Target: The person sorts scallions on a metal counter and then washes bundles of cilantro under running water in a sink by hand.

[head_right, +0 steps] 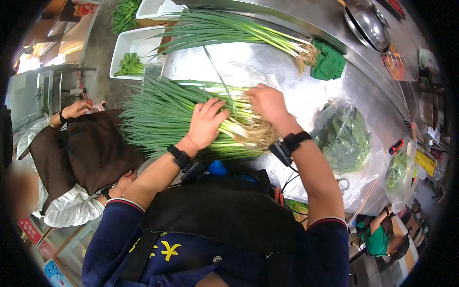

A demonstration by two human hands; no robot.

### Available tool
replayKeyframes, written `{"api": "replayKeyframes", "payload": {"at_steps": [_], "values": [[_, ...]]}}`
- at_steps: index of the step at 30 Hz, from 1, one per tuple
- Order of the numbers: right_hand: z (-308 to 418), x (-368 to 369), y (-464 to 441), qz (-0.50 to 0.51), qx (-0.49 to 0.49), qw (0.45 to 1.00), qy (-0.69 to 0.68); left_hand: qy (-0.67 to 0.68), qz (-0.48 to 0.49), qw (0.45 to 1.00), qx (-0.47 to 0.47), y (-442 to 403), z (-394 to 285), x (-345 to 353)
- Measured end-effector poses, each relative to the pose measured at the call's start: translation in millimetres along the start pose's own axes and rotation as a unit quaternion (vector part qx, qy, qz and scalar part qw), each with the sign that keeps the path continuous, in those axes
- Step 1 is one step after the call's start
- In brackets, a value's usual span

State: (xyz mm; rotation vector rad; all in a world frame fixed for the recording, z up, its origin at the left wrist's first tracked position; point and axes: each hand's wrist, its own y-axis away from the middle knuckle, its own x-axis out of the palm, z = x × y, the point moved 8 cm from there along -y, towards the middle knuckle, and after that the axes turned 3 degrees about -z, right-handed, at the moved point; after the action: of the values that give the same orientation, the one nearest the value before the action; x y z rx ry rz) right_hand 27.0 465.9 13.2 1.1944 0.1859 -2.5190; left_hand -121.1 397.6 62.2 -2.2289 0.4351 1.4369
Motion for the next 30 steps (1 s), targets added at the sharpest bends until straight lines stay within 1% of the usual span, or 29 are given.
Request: {"api": "replayKeyframes", "payload": {"at_steps": [1, 2, 3, 5, 8, 9, 11, 12, 14, 15, 16, 17, 18, 19, 20, 21, 23, 24, 25, 27, 28, 30], "values": [[8.3, 6.1, -6.2, 0.001, -0.022, 1.000, 0.022, -0.004, -0.003, 1.000, 0.001, -1.0, -0.1, 0.1], [10.7, 13.4, -12.1, 0.010, -0.021, 0.998, 0.066, -0.005, -0.003, 1.000, 0.001, -2.3, -0.4, 0.1], [5.4, 21.2, -15.9, 0.007, -0.023, 0.998, 0.064, 0.001, -0.001, 1.000, 0.004, -3.5, 0.3, -0.6], [-7.1, 39.1, -24.6, 0.009, -0.010, 0.985, 0.173, 0.001, 0.003, 1.000, 0.003, -4.2, 3.9, -1.9], [-6.6, 40.9, -29.8, 0.037, -0.019, 0.983, 0.181, 0.003, 0.004, 1.000, -0.008, -3.7, 4.5, 2.5], [-3.3, 31.2, -28.9, 0.036, -0.018, 0.982, 0.184, 0.005, 0.002, 1.000, -0.006, -4.4, 4.7, 3.4], [27.9, -6.1, -23.8, -0.063, -0.098, 0.986, 0.116, 0.020, -0.016, 1.000, -0.010, -2.2, 6.7, 1.1], [30.4, -12.4, -21.1, -0.062, -0.097, 0.987, 0.116, 0.021, -0.014, 1.000, -0.010, -2.0, 5.6, -1.5], [27.5, -23.9, -13.9, -0.063, -0.078, 0.994, 0.047, -0.032, -0.033, 0.999, 0.012, -3.6, -0.4, -10.4], [25.5, -24.8, -10.0, -0.063, -0.078, 0.994, 0.047, -0.031, -0.034, 0.999, 0.013, -2.9, 0.7, -9.9], [9.3, -12.9, -6.3, 0.011, 0.014, 0.998, -0.053, -0.014, -0.028, 0.999, 0.013, -1.4, 2.3, -8.0], [-3.8, 2.2, 2.7, 0.085, 0.106, 0.979, -0.152, 0.003, -0.023, 1.000, 0.014, -0.5, 2.7, -6.2], [-7.4, 8.7, 11.5, 0.086, 0.110, 0.979, -0.150, 0.008, -0.023, 1.000, 0.015, -0.8, 1.4, -5.8], [-6.5, 21.6, 20.7, 0.102, 0.109, 0.954, -0.262, 0.009, -0.016, 1.000, 0.002, -2.2, 2.8, -4.6], [-4.4, 30.7, 26.4, 0.117, 0.104, 0.915, -0.371, 0.009, -0.009, 1.000, -0.012, -3.9, 5.4, -3.6], [-0.9, 30.5, 28.6, 0.116, 0.104, 0.915, -0.371, 0.008, -0.009, 1.000, -0.011, -4.6, 5.5, -2.4], [14.6, 41.3, 34.9, 0.202, 0.082, 0.902, -0.373, 0.019, -0.015, 0.999, -0.023, -3.6, 7.7, 0.8], [15.8, 39.2, 34.8, 0.200, 0.057, 0.911, -0.357, 0.019, -0.015, 0.999, -0.024, -1.7, 8.7, 0.9], [11.8, 38.4, 34.8, 0.201, 0.056, 0.911, -0.357, 0.017, -0.007, 1.000, -0.021, 0.1, 8.8, 2.5], [-1.2, 43.2, 34.0, 0.217, 0.112, 0.894, -0.376, 0.014, 0.001, 1.000, -0.017, 0.6, 8.9, 3.0], [-0.9, 44.9, 32.7, 0.217, 0.111, 0.894, -0.377, 0.012, -0.007, 1.000, -0.025, -0.6, 9.6, 0.3], [-2.9, 28.3, 22.6, 0.104, 0.084, 0.955, -0.264, 0.009, -0.014, 0.999, -0.032, -1.6, 10.3, -2.3]]}}
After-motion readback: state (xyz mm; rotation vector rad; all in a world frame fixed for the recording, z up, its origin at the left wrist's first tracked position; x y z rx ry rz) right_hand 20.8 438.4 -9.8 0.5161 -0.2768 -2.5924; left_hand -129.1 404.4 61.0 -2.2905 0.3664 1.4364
